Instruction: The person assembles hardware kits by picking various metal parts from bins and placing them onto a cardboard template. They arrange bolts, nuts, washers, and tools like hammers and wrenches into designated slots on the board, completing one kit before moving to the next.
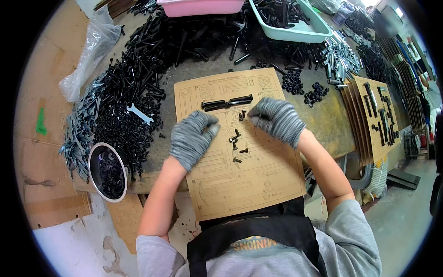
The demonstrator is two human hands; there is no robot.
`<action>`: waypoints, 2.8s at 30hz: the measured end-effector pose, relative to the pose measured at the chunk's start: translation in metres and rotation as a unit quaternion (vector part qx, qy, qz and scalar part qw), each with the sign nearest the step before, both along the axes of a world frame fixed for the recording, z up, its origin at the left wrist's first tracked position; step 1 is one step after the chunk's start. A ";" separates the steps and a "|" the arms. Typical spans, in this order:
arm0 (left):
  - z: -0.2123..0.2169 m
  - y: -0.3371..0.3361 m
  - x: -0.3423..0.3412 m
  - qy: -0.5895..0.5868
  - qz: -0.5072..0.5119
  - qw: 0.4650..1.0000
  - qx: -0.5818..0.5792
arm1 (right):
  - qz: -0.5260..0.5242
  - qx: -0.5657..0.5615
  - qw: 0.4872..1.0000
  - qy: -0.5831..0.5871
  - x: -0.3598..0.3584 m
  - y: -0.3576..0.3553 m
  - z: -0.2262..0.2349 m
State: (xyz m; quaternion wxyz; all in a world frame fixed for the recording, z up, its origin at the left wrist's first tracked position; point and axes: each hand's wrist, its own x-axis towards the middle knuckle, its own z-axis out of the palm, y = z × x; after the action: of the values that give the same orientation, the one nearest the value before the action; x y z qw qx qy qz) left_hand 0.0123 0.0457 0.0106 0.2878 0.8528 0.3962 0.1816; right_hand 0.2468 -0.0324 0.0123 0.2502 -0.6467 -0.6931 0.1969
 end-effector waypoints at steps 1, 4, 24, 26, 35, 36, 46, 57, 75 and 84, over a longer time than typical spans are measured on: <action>0.001 -0.010 0.001 0.008 -0.009 1.000 -0.023 | 0.023 -0.012 1.000 0.000 -0.003 -0.008 0.000; -0.011 -0.028 0.009 0.046 -0.052 0.998 -0.007 | 0.019 -0.030 0.998 -0.050 -0.028 -0.018 -0.009; -0.026 -0.010 0.047 0.041 0.049 0.997 0.031 | 0.157 -0.081 0.965 -0.193 -0.006 0.052 0.016; -0.029 -0.012 0.051 0.063 0.046 0.996 0.049 | 0.155 -0.051 0.974 -0.159 -0.003 0.054 0.005; -0.038 -0.002 0.054 0.024 -0.018 0.999 0.023 | 0.014 -0.049 0.996 -0.072 0.009 0.031 -0.013; -0.036 -0.002 0.056 0.031 -0.020 0.999 0.015 | 0.014 -0.038 0.997 -0.065 0.009 0.029 -0.018; -0.033 0.004 0.060 -0.004 0.005 0.998 -0.061 | 0.025 0.053 0.996 -0.065 0.005 0.027 -0.029; -0.009 -0.012 0.035 -0.040 0.017 0.996 -0.073 | -0.051 0.045 0.998 -0.012 -0.008 -0.005 -0.016; -0.015 -0.006 -0.006 0.098 0.100 0.990 0.013 | 0.103 0.066 0.973 -0.196 -0.057 0.033 -0.004; -0.015 0.000 -0.058 0.033 0.161 0.984 0.070 | 0.089 0.012 0.986 -0.143 -0.060 0.017 0.010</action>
State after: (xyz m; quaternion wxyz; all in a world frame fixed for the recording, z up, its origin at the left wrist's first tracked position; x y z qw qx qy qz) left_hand -0.0458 0.0456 -0.0047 0.1810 0.8013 0.5243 0.2243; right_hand 0.1867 -0.0149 0.0219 0.1379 -0.6004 -0.7792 0.1153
